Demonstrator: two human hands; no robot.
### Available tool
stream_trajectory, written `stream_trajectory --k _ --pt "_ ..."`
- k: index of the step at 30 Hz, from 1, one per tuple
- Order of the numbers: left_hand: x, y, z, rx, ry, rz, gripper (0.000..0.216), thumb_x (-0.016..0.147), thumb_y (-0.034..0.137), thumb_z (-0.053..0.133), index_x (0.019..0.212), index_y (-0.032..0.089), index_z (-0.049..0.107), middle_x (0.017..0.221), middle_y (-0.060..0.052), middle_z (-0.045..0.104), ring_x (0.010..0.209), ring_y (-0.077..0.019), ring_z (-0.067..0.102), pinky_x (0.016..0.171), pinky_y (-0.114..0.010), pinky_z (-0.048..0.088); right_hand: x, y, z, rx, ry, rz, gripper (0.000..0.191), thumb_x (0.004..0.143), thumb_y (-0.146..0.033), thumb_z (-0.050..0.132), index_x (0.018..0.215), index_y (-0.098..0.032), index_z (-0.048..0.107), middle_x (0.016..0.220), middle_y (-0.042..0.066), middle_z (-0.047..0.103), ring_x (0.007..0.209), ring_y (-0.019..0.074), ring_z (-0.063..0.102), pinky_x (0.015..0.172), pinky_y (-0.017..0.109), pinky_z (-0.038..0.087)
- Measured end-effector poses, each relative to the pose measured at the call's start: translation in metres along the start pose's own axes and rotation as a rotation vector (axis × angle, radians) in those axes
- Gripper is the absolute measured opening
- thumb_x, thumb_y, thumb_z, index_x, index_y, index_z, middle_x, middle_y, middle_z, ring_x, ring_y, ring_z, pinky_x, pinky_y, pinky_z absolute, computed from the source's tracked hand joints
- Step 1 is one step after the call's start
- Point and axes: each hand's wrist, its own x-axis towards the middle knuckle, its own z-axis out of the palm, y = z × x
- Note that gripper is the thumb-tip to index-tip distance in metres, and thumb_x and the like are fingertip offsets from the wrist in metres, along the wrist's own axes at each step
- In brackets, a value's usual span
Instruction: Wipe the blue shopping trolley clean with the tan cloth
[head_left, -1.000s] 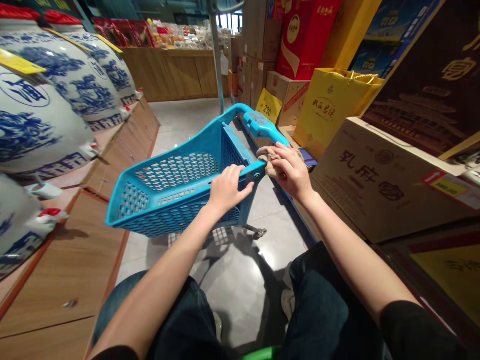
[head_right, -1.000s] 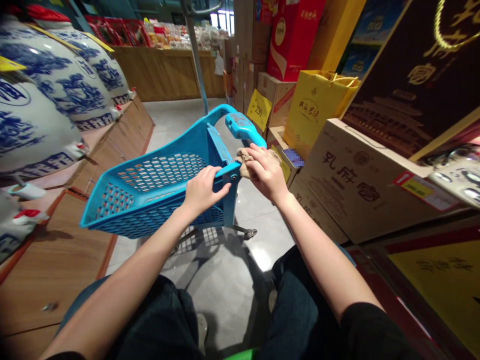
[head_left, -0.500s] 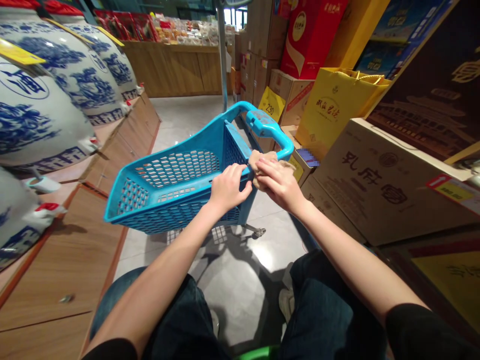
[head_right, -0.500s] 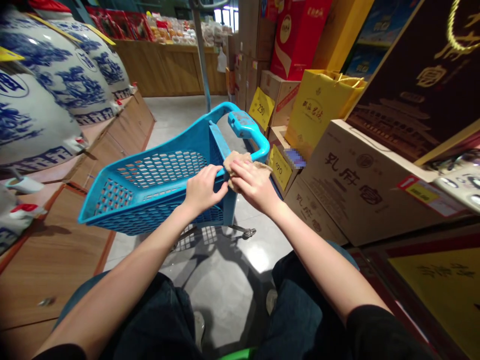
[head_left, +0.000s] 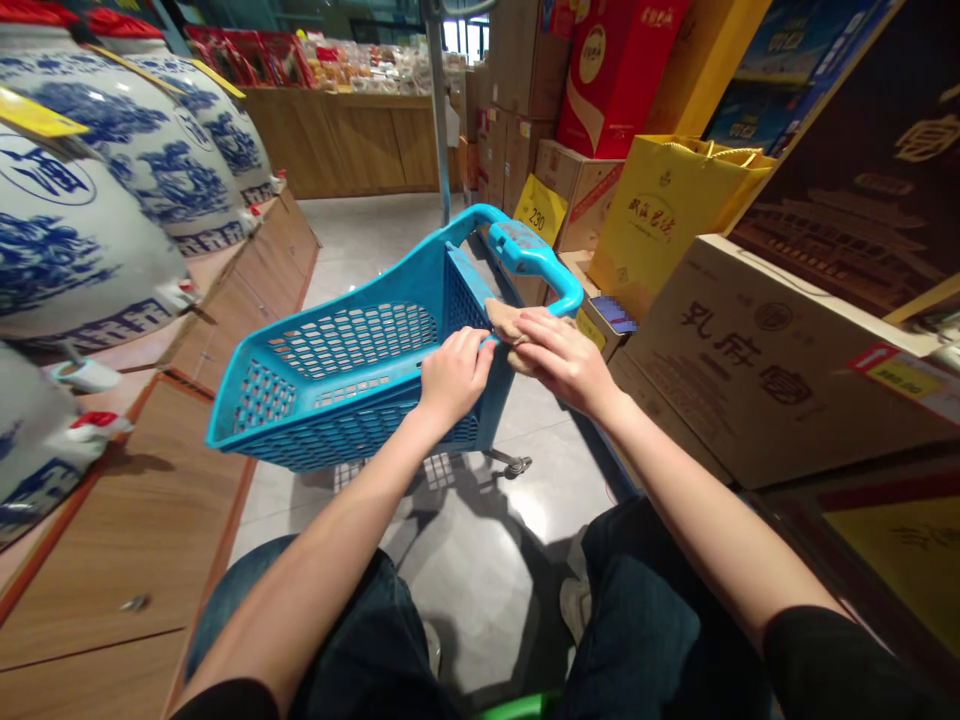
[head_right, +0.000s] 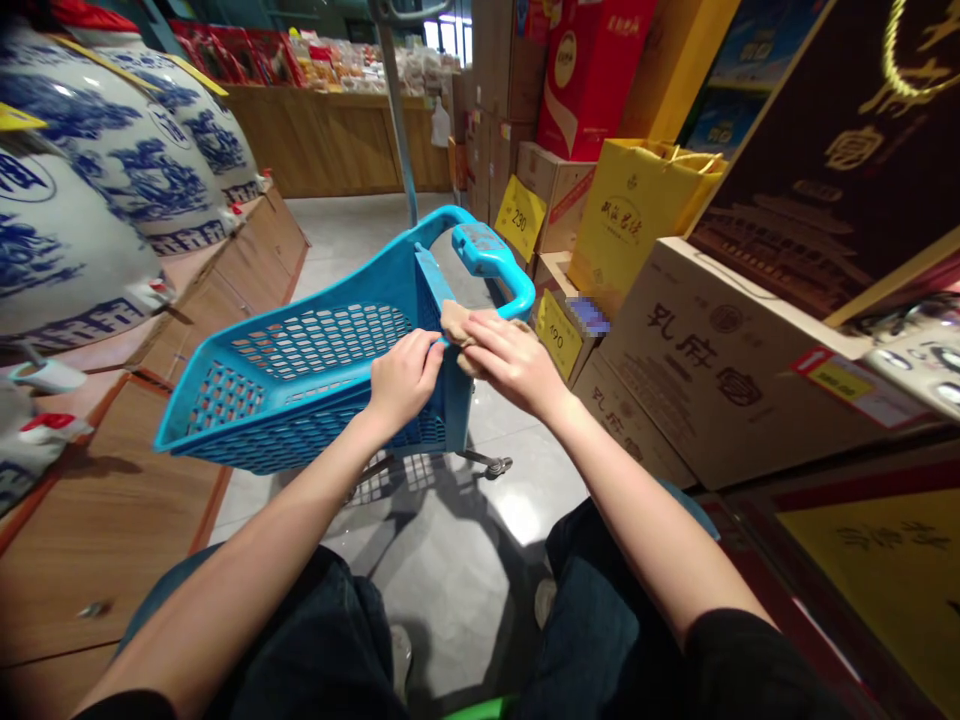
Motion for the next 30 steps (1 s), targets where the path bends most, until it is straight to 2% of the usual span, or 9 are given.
stream_trajectory --k 3,6,9,12,15,18,20,24,30 --pt "0.000 0.000 0.000 -0.015 -0.009 0.006 0.044 0.110 0.041 0.029 0.117 0.020 0.067 0.112 -0.008 0.074 0.108 -0.0218 0.069 0.081 -0.029 0.051 0.000 0.013 -0.008 -0.051 0.093 0.101 0.012 0.098 -0.024 0.065 0.106 -0.021 0.074 0.130 0.013 0.074 0.132 0.0275 0.064 0.112 0.048 0.055" --pt "0.000 0.000 0.000 -0.005 -0.012 0.009 0.045 0.110 0.042 0.028 0.117 0.020 0.067 0.112 -0.008 0.075 0.109 -0.0217 0.069 0.080 -0.029 0.051 -0.001 0.008 -0.006 -0.070 0.116 0.184 0.015 0.100 -0.024 0.060 0.108 -0.021 0.073 0.131 0.013 0.073 0.133 0.0278 0.064 0.114 0.051 0.053" --pt "0.000 0.000 0.001 0.012 -0.003 0.013 0.045 0.110 0.042 0.028 0.117 0.020 0.067 0.111 -0.009 0.074 0.109 -0.0221 0.069 0.081 -0.029 0.051 0.001 -0.004 0.002 -0.023 0.006 0.113 0.020 0.103 -0.023 0.055 0.108 -0.022 0.073 0.135 0.011 0.072 0.137 0.0256 0.061 0.116 0.051 0.052" --pt "0.000 -0.001 0.001 0.010 -0.003 0.016 0.045 0.110 0.041 0.029 0.117 0.019 0.067 0.110 -0.010 0.074 0.108 -0.0226 0.069 0.081 -0.030 0.052 0.002 -0.001 0.000 -0.004 -0.089 0.096 0.019 0.103 -0.025 0.055 0.107 -0.024 0.074 0.137 0.008 0.071 0.136 0.0244 0.061 0.115 0.050 0.052" --pt "-0.001 -0.001 0.001 -0.011 -0.009 0.029 0.042 0.110 0.042 0.031 0.118 0.020 0.066 0.111 -0.008 0.074 0.107 -0.0219 0.069 0.079 -0.029 0.052 0.002 0.010 -0.007 -0.027 0.023 0.196 0.016 0.100 -0.025 0.061 0.109 -0.024 0.074 0.132 0.011 0.073 0.133 0.0273 0.064 0.115 0.052 0.052" --pt "-0.002 -0.001 0.000 -0.019 -0.014 0.035 0.039 0.110 0.040 0.033 0.117 0.021 0.066 0.110 -0.007 0.074 0.106 -0.0210 0.069 0.077 -0.028 0.052 0.001 0.008 -0.003 -0.058 0.148 0.242 0.020 0.097 -0.022 0.063 0.114 -0.023 0.073 0.130 0.014 0.073 0.131 0.0290 0.065 0.114 0.053 0.053" --pt "-0.002 0.000 0.000 -0.010 -0.021 0.037 0.036 0.110 0.038 0.036 0.117 0.020 0.066 0.110 -0.007 0.074 0.106 -0.0208 0.069 0.078 -0.028 0.052 0.001 -0.002 0.006 -0.066 0.145 0.196 0.022 0.098 -0.018 0.060 0.116 -0.023 0.072 0.132 0.014 0.073 0.133 0.0285 0.064 0.115 0.054 0.052" --pt "-0.002 0.000 0.000 0.009 -0.034 0.039 0.033 0.110 0.035 0.038 0.114 0.019 0.066 0.109 -0.007 0.074 0.105 -0.0209 0.070 0.081 -0.029 0.052 0.000 -0.007 0.012 0.008 -0.003 0.015 0.021 0.099 -0.018 0.059 0.114 -0.024 0.073 0.135 0.011 0.072 0.135 0.0248 0.062 0.115 0.049 0.052" --pt "-0.003 0.000 0.001 -0.027 -0.025 0.044 0.032 0.110 0.036 0.039 0.119 0.020 0.065 0.111 -0.006 0.074 0.106 -0.0204 0.069 0.083 -0.029 0.053 -0.003 0.021 -0.010 -0.083 0.158 0.213 0.023 0.094 -0.020 0.067 0.116 -0.022 0.072 0.130 0.016 0.073 0.128 0.0299 0.067 0.108 0.051 0.057"
